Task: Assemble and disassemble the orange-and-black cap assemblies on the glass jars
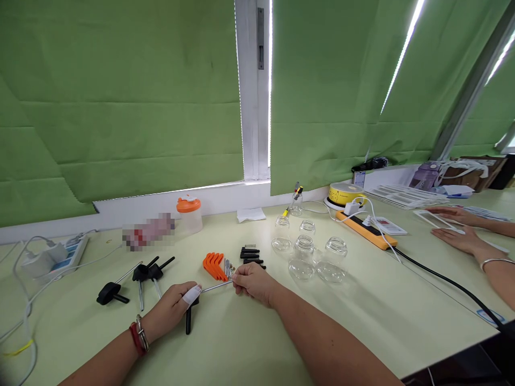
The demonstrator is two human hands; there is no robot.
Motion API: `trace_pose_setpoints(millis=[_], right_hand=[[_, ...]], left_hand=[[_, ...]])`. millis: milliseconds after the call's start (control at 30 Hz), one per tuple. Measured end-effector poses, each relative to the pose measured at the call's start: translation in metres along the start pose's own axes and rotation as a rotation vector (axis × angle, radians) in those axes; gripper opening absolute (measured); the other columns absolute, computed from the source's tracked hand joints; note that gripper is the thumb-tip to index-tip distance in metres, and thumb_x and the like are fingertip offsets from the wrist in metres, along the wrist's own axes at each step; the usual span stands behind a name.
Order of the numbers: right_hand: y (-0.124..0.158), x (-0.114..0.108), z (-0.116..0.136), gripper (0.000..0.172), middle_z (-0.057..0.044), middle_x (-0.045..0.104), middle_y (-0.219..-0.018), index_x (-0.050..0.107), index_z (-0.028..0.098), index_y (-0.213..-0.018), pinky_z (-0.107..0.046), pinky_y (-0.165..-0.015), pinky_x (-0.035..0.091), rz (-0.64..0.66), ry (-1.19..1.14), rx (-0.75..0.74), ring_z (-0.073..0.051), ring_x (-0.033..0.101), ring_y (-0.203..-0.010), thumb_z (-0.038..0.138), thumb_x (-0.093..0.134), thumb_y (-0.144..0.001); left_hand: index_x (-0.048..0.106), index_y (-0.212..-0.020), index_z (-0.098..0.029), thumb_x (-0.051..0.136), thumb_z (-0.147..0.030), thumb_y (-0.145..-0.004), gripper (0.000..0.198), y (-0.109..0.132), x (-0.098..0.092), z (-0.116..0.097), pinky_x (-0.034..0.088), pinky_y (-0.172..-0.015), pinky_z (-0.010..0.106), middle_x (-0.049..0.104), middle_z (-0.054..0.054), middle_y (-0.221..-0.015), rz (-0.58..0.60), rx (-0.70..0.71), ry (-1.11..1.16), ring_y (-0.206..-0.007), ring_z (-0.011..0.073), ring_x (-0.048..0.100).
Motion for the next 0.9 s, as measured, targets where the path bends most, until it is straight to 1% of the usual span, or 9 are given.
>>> trace_pose_setpoints(millis=[133, 300, 367, 533, 733, 900], right_hand=[[-0.0009, 0.0008, -0.0005, 0.030, 0.002, 0.052, -0.050, 0.052, 0.016, -0.059, -0.020, -0.043, 0.023, -0.012, 0.040, -0.003, -0.005, 0.030, -0.042, 0.038, 0.051, -0.078], [-0.0022, 0.0018, -0.0004, 0.037, 0.000, 0.053, -0.051, 0.050, 0.016, -0.056, -0.021, -0.044, 0.023, -0.006, 0.127, -0.043, -0.006, 0.029, -0.043, 0.038, 0.042, -0.084], [-0.0024, 0.0022, -0.0004, 0.038, 0.000, 0.053, -0.052, 0.051, 0.016, -0.058, -0.021, -0.045, 0.024, 0.000, 0.139, -0.043, -0.006, 0.030, -0.044, 0.040, 0.040, -0.085], [-0.0033, 0.0018, -0.0020, 0.023, 0.003, 0.053, -0.059, 0.048, 0.018, -0.074, -0.020, -0.048, 0.026, -0.032, 0.075, -0.080, -0.007, 0.034, -0.047, 0.040, 0.047, -0.083], [-0.0067, 0.0021, -0.0080, 0.021, 0.002, 0.052, -0.059, 0.046, 0.018, -0.071, -0.021, -0.054, 0.032, -0.067, 0.184, -0.137, -0.008, 0.038, -0.052, 0.034, 0.044, -0.085], [-0.0066, 0.0024, -0.0070, 0.021, 0.002, 0.052, -0.059, 0.045, 0.019, -0.071, -0.022, -0.053, 0.033, -0.109, 0.331, -0.166, -0.009, 0.040, -0.053, 0.032, 0.040, -0.087]], left_hand=[[0.038, -0.063, -0.019, 0.030, -0.046, -0.086, 0.037, 0.0008, 0.0002, -0.0006, 0.028, -0.056, 0.025, 0.038, -0.003, -0.059, -0.006, 0.001, -0.004, -0.057, 0.0137, 0.035], [0.040, -0.063, -0.019, 0.028, -0.048, -0.087, 0.039, 0.0002, 0.0002, -0.0009, 0.028, -0.056, 0.026, 0.040, -0.003, -0.060, -0.008, 0.001, -0.009, -0.058, 0.0141, 0.037], [0.039, -0.063, -0.019, 0.028, -0.048, -0.087, 0.039, -0.0006, 0.0000, -0.0007, 0.028, -0.056, 0.026, 0.040, -0.003, -0.060, -0.010, 0.002, -0.007, -0.058, 0.0141, 0.037], [0.040, -0.064, -0.019, 0.030, -0.046, -0.086, 0.036, -0.0019, -0.0001, 0.0005, 0.028, -0.056, 0.025, 0.039, -0.003, -0.060, -0.015, 0.002, 0.001, -0.058, 0.0139, 0.036], [0.039, -0.063, -0.019, 0.033, -0.044, -0.086, 0.034, -0.0020, 0.0012, 0.0038, 0.027, -0.056, 0.025, 0.039, -0.003, -0.059, -0.020, -0.005, -0.003, -0.057, 0.0136, 0.035], [0.037, -0.062, -0.020, 0.033, -0.043, -0.085, 0.033, -0.0028, 0.0005, 0.0039, 0.026, -0.055, 0.025, 0.037, -0.004, -0.059, -0.025, -0.013, 0.015, -0.057, 0.0134, 0.034]])
Point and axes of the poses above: each hand's wrist, its own y-axis away from the middle knuckle, its own x-axis out of the palm, z = x × y, the point moved 3 cm from there along -y, towards the middle knuckle
